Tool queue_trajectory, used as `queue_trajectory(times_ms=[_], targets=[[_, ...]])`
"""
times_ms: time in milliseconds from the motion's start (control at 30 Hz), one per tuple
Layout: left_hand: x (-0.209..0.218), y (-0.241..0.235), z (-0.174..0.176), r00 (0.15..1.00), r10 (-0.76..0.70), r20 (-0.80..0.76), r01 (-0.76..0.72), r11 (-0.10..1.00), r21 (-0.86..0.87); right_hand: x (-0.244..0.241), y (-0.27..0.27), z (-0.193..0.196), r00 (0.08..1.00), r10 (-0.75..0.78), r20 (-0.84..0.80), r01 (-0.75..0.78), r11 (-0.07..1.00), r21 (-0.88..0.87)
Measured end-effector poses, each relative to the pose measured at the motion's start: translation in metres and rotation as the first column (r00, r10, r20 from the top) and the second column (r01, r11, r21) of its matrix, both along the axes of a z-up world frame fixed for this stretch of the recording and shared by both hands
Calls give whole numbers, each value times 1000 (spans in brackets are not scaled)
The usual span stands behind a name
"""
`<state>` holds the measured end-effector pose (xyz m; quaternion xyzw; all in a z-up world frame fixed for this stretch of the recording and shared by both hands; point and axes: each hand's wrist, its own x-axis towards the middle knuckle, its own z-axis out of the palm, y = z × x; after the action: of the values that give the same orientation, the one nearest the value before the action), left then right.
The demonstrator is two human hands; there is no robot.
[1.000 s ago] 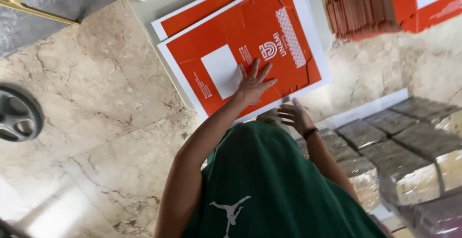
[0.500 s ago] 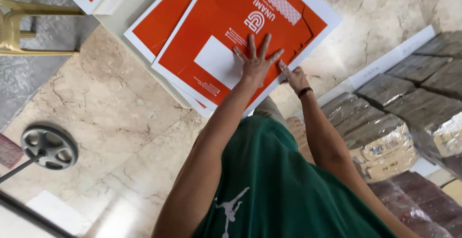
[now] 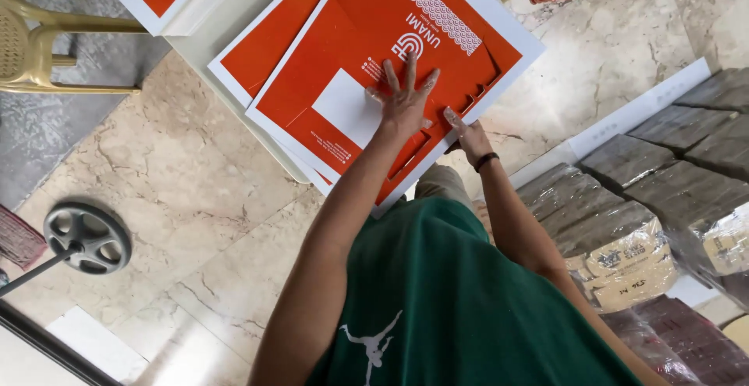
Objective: Picking up, inspecting, and stacking flat cardboard box templates on a work table in a factory setting.
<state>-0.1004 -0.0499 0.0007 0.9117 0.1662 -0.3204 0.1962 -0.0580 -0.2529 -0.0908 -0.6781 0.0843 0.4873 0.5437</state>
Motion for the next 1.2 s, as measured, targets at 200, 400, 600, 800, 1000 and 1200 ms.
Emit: queue_trajectory(times_ms=[200, 400, 600, 800, 1000, 1200], targets=[[10, -6, 1, 997, -4, -72, 9, 998, 70, -7, 3, 6, 997, -6, 74, 6, 1000, -2], [13, 0, 6, 998, 3, -66, 1, 998, 56, -11, 12, 39, 833, 171, 526, -228, 973, 45], [9, -2, 5, 998, 11, -70, -7, 998, 65, -15, 27, 144, 826, 137, 546, -188, 981, 38], [-3, 25, 0, 995, 83, -55, -88, 991, -105, -8, 5, 75, 925, 160, 344, -231, 956, 179], [-101, 37, 4, 989, 107, 105, -91, 985, -150, -59, -5, 29, 945, 61, -320, -73, 997, -26], [-152, 26, 24, 997, -10, -81, 18, 994, 107, -132, 27, 66, 929, 158, -334, -218, 965, -150]])
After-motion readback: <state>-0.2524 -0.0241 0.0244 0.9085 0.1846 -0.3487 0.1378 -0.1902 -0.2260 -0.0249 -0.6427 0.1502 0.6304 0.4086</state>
